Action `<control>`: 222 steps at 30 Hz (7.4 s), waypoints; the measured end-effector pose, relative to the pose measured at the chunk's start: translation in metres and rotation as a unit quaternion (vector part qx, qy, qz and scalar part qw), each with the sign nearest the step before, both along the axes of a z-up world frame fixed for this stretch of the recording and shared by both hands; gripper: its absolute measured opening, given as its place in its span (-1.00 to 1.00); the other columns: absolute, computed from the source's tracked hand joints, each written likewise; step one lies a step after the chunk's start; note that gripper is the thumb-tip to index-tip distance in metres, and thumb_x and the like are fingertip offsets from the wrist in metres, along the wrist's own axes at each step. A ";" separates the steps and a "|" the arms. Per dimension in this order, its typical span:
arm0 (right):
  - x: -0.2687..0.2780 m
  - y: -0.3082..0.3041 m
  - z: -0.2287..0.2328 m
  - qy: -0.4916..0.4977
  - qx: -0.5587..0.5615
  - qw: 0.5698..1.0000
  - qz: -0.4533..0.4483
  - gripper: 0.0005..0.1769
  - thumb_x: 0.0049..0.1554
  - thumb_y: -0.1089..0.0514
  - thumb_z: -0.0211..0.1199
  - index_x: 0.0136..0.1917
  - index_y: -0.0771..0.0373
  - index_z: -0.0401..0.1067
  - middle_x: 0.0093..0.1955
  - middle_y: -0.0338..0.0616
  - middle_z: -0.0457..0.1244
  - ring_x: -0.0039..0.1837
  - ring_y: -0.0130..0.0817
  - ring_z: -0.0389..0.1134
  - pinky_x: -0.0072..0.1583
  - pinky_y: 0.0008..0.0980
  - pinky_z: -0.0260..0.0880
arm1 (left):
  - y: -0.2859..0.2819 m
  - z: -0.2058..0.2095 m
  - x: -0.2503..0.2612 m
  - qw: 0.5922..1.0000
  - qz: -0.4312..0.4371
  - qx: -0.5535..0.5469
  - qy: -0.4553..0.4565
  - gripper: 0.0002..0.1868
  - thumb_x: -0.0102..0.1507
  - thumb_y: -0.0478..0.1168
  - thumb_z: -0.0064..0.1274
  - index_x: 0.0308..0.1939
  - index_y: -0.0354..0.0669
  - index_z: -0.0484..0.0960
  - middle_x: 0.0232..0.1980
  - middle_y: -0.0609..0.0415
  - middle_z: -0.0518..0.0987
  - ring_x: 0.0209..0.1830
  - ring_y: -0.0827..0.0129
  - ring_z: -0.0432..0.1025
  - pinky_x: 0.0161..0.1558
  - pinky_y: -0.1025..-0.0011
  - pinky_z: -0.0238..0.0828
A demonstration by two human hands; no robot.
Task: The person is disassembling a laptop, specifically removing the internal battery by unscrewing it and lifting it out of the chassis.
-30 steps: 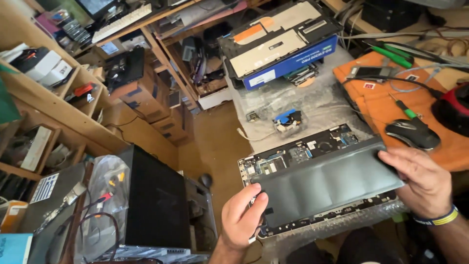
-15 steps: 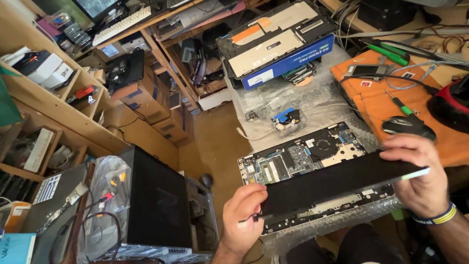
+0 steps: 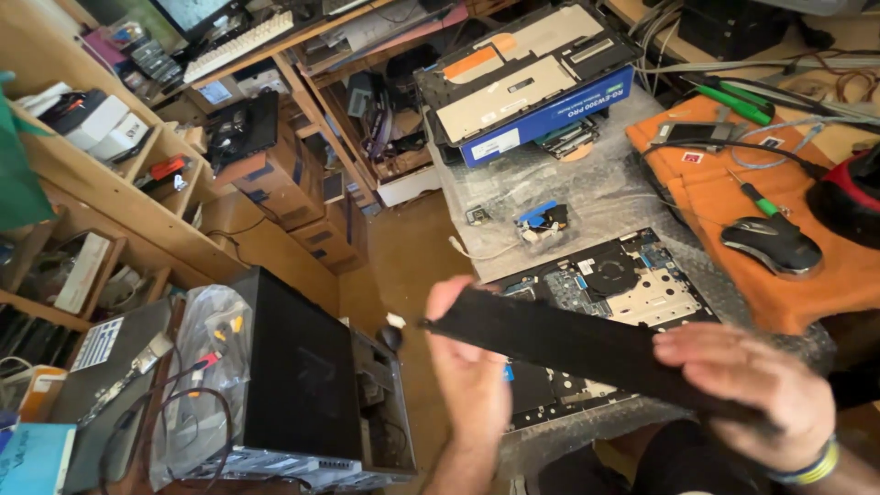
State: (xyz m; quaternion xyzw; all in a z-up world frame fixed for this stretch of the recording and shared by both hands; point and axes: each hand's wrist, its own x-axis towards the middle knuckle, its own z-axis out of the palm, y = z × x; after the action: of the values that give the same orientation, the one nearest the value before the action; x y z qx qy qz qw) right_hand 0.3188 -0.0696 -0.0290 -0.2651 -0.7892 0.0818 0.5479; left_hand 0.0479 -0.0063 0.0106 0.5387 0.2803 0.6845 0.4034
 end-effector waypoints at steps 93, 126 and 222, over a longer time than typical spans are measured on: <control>-0.039 0.038 0.126 0.026 0.183 0.940 -0.286 -0.69 0.13 0.32 0.49 -0.03 0.26 0.34 0.05 -0.05 0.42 0.10 -0.25 0.49 0.19 -0.37 0.43 | 0.062 0.103 0.078 0.861 -0.370 -0.249 -0.244 0.08 0.12 0.72 -0.33 0.00 -0.23 0.66 -0.09 -0.17 0.68 -0.04 -0.01 0.59 0.07 -0.03 0.52; -0.032 0.040 0.024 0.286 -0.380 0.879 -0.038 -0.76 0.19 0.20 0.22 0.09 0.35 0.40 -0.26 -0.05 0.44 -0.19 -0.25 0.53 -0.06 -0.31 0.58 | 0.034 0.038 0.053 0.994 -0.068 0.004 -0.084 -0.69 0.33 -0.09 0.03 -0.14 -0.22 0.30 -0.15 0.10 0.33 -0.11 0.38 0.25 -0.01 0.33 0.25; 0.009 0.067 0.012 0.073 -0.030 0.979 -0.187 -0.73 0.13 0.48 0.17 0.08 0.27 0.44 0.16 -0.12 0.43 0.26 -0.27 0.48 0.38 -0.38 0.44 | 0.049 -0.029 0.008 0.973 -0.175 -0.085 -0.127 -0.19 0.32 -0.06 0.09 0.56 -0.18 0.09 0.28 -0.31 0.53 0.24 0.09 0.48 0.27 0.07 0.40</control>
State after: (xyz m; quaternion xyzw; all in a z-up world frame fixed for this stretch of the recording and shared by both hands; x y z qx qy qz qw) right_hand 0.3275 -0.0024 -0.0170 -0.4180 -0.6805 0.0208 0.6015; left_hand 0.0564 0.0425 -0.0185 0.4519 0.1855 0.6399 0.5932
